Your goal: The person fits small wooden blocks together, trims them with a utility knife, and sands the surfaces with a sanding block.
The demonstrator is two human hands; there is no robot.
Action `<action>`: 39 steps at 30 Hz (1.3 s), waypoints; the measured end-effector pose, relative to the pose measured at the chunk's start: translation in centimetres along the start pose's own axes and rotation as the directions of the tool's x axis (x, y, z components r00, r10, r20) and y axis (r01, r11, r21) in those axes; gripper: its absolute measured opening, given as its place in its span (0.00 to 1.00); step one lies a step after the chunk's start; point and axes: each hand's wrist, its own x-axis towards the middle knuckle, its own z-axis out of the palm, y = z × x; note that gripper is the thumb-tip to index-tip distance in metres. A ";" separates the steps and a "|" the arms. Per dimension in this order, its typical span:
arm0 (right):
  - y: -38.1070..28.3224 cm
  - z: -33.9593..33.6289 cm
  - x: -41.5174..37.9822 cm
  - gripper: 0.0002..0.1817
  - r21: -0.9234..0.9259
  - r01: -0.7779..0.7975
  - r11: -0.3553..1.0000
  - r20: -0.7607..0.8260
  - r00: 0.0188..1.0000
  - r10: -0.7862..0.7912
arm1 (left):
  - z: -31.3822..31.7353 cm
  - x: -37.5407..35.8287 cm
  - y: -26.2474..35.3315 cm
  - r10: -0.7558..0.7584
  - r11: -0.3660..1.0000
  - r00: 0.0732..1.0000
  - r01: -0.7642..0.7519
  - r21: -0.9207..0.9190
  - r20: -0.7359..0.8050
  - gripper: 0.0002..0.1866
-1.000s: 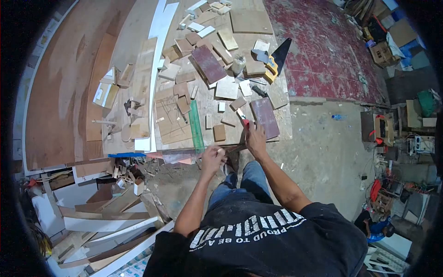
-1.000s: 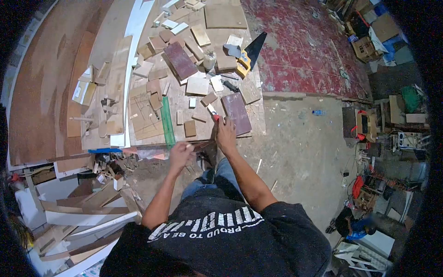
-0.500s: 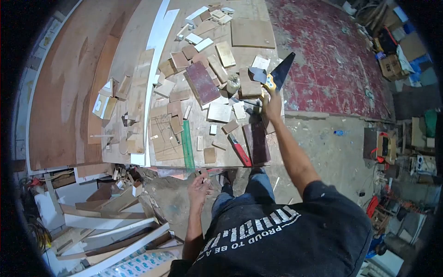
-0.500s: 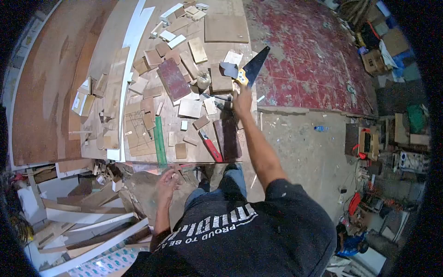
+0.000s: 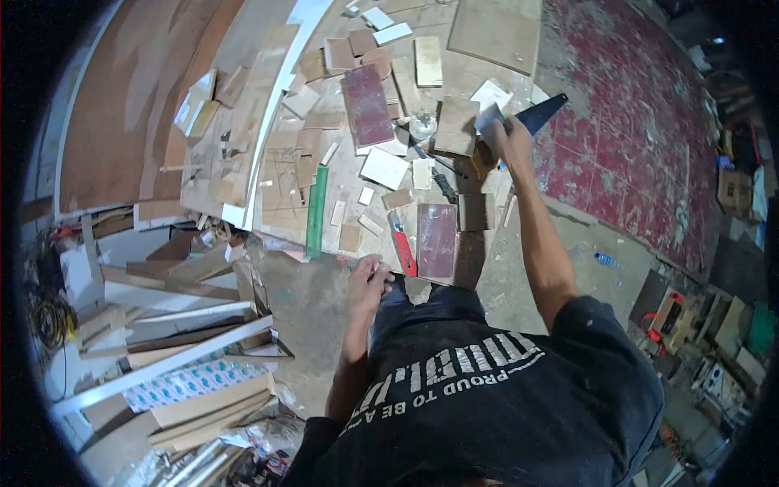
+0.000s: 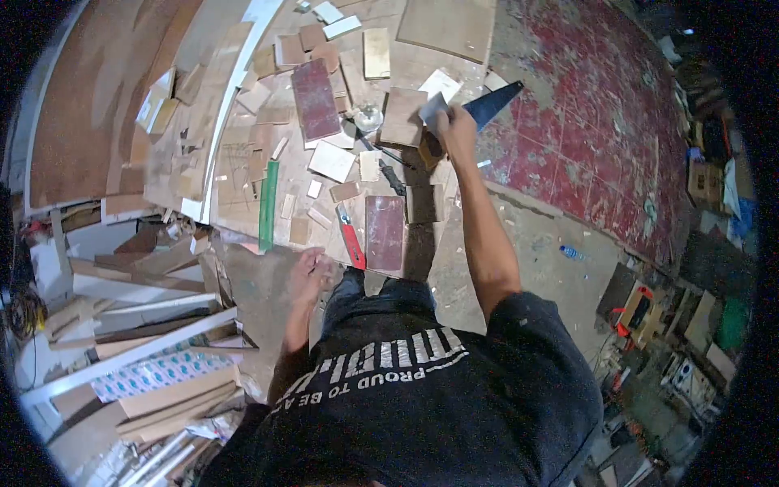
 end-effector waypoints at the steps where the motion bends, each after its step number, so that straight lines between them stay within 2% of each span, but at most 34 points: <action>1: 2.4 0.8 -1.7 0.16 -0.007 0.013 1.000 -0.052 0.999 -0.014 | 0.0 0.5 -0.6 0.040 0.995 0.997 -0.035 -0.089 0.060 0.08; 2: 0.3 -0.8 -4.4 0.13 -0.110 0.008 0.994 0.039 0.999 -0.004 | 0.2 1.2 -1.1 0.041 0.994 0.998 -0.036 -0.100 0.042 0.08; 3: -0.4 -0.7 -7.5 0.10 -0.019 0.087 0.996 0.053 0.995 -0.086 | 0.5 1.9 -1.4 -0.029 0.982 0.992 0.052 -0.179 0.126 0.11; 4: -0.8 -0.3 -10.7 0.07 -0.032 0.240 0.970 0.098 0.967 -0.236 | 0.8 2.4 -1.5 -0.091 0.958 0.972 0.145 -0.248 0.218 0.13; 5: -2.8 0.1 -14.1 0.08 0.044 0.155 0.987 0.183 0.970 -0.161 | 1.3 2.5 -1.5 -0.092 0.956 0.973 0.146 -0.256 0.210 0.13; 6: -4.1 0.3 -17.1 0.09 -0.051 0.234 0.971 0.310 0.928 -0.207 | 1.9 2.6 -1.3 -0.149 0.926 0.934 0.247 -0.284 0.325 0.16; 7: -6.1 0.7 -20.0 0.12 -0.007 0.174 0.985 0.400 0.903 -0.157 | 2.5 2.7 -1.3 -0.193 0.889 0.877 0.346 -0.301 0.439 0.18; 8: -7.9 1.1 -22.3 0.15 -0.021 0.300 0.954 0.422 0.867 -0.264 | 3.0 3.0 -1.8 -0.192 0.886 0.879 0.347 -0.308 0.437 0.18; 9: -9.8 1.1 -23.9 0.17 0.068 0.262 0.963 0.550 0.796 -0.255 | 3.3 3.4 -2.6 -0.181 0.890 0.907 0.316 -0.330 0.380 0.19; 10: -10.9 2.0 -25.3 0.17 0.109 0.404 0.908 0.484 0.777 -0.403 | 3.5 3.1 -2.4 -0.170 0.891 0.932 0.284 -0.354 0.319 0.20; 11: -11.3 2.1 -25.7 0.17 0.138 0.417 0.898 0.547 0.724 -0.420 | 3.5 2.5 -2.3 -0.063 0.935 0.982 0.121 -0.332 0.180 0.20; 13: -11.7 2.3 -26.1 0.18 0.160 0.428 0.889 0.612 0.664 -0.430 | 0.7 3.5 -4.5 -0.091 0.923 0.979 0.152 -0.352 0.183 0.20; 14: -10.7 3.0 -25.6 0.17 0.260 0.350 0.900 0.646 0.630 -0.431 | -0.9 4.3 -5.7 -0.115 0.916 0.974 0.180 -0.358 0.197 0.21; 15: -9.6 3.8 -24.7 0.16 0.352 0.263 0.899 0.674 0.595 -0.438 | -2.5 4.5 -6.2 -0.101 0.915 0.990 0.133 -0.380 0.102 0.20; 17: -7.9 5.5 -22.0 0.17 0.223 0.348 0.911 0.586 0.699 -0.410 | -5.3 4.9 -7.3 -0.168 0.904 0.982 0.120 -0.411 -0.083 0.20; 18: -6.8 7.1 -20.7 0.16 0.081 0.200 0.976 0.595 0.776 -0.208 | -6.8 4.2 -7.0 -0.099 0.940 0.987 0.050 -0.337 -0.128 0.20; 19: -7.0 8.1 -19.1 0.16 -0.136 0.369 0.919 0.506 0.824 -0.256 | -8.3 3.5 -6.7 -0.026 0.966 0.985 -0.019 -0.258 -0.170 0.21; 20: -5.4 9.6 -17.5 0.18 -0.189 0.490 0.851 0.536 0.778 -0.329 | -10.1 3.6 -7.9 -0.031 0.963 0.984 -0.018 -0.269 -0.174 0.21; 22: -5.4 11.0 -15.7 0.20 -0.235 0.538 0.810 0.617 0.726 -0.304 | -13.3 4.1 -10.5 0.066 0.969 0.977 -0.111 -0.219 -0.202 0.15; 23: -5.4 11.5 -15.3 0.19 -0.234 0.624 0.746 0.666 0.662 -0.344 | -14.4 4.0 -11.2 0.063 0.968 0.976 -0.111 -0.225 -0.210 0.15; 24: -5.0 11.9 -15.2 0.18 -0.227 0.703 0.674 0.714 0.591 -0.375 | -15.0 3.5 -11.5 -0.023 0.942 0.967 -0.064 -0.330 -0.254 0.17; 25: -4.4 12.3 -15.1 0.16 -0.233 0.729 0.644 0.695 0.588 -0.415 | -15.3 3.1 -11.4 -0.107 0.901 0.952 -0.029 -0.433 -0.287 0.19; 26: -3.7 12.4 -14.8 0.16 -0.229 0.737 0.636 0.696 0.581 -0.422 | -15.4 2.7 -11.2 -0.105 0.897 0.951 -0.036 -0.441 -0.291 0.19; 28: -3.8 11.9 -14.5 0.18 -0.015 0.545 0.838 0.665 0.632 -0.399 | -15.4 1.6 -9.7 0.001 0.906 0.978 -0.090 -0.414 -0.209 0.19; 29: -3.9 11.5 -14.7 0.19 0.144 0.305 0.941 0.634 0.702 -0.324 | -15.2 1.2 -8.6 0.012 0.903 0.978 -0.100 -0.417 -0.210 0.19; 30: -4.6 10.8 -14.8 0.19 0.143 0.317 0.937 0.626 0.704 -0.334 | -14.4 0.5 -6.7 0.028 0.881 0.990 -0.090 -0.464 -0.140 0.19; 31: -5.4 9.5 -15.2 0.18 0.386 -0.271 0.882 0.680 0.729 -0.074 | -13.3 -0.3 -5.0 0.044 0.859 0.997 -0.070 -0.507 -0.063 0.19; 32: -6.2 7.8 -16.0 0.17 0.493 -0.740 0.457 0.783 0.606 0.136 | -12.3 -0.7 -3.7 0.052 0.861 0.998 -0.067 -0.505 -0.044 0.19; 34: -9.5 4.9 -17.5 0.18 0.546 -0.801 0.246 0.817 0.574 0.058 | -9.9 -0.8 -0.1 0.217 0.813 0.955 -0.064 -0.578 0.200 0.19; 35: -10.6 4.1 -18.2 0.18 0.554 -0.796 0.242 0.812 0.581 0.054 | -8.6 -1.8 2.5 0.225 0.817 0.950 -0.062 -0.573 0.217 0.19; 36: -9.9 4.1 -19.1 0.19 0.576 -0.785 0.226 0.794 0.604 0.075 | -7.2 -3.0 5.6 0.228 0.902 0.931 -0.091 -0.422 0.285 0.19; 37: -11.6 3.3 -20.0 0.19 0.587 -0.748 0.309 0.770 0.634 0.071 | -6.0 -3.3 7.4 0.223 0.956 0.911 -0.134 -0.260 0.348 0.19; 38: -13.3 2.3 -20.7 0.19 0.593 -0.706 0.388 0.746 0.663 0.065 | -4.7 -2.0 7.3 0.232 0.957 0.904 -0.145 -0.253 0.359 0.19; 39: -12.7 1.9 -21.4 0.20 0.589 -0.705 0.395 0.763 0.647 0.018 | -3.3 0.0 6.4 0.300 0.943 0.865 -0.204 -0.263 0.402 0.18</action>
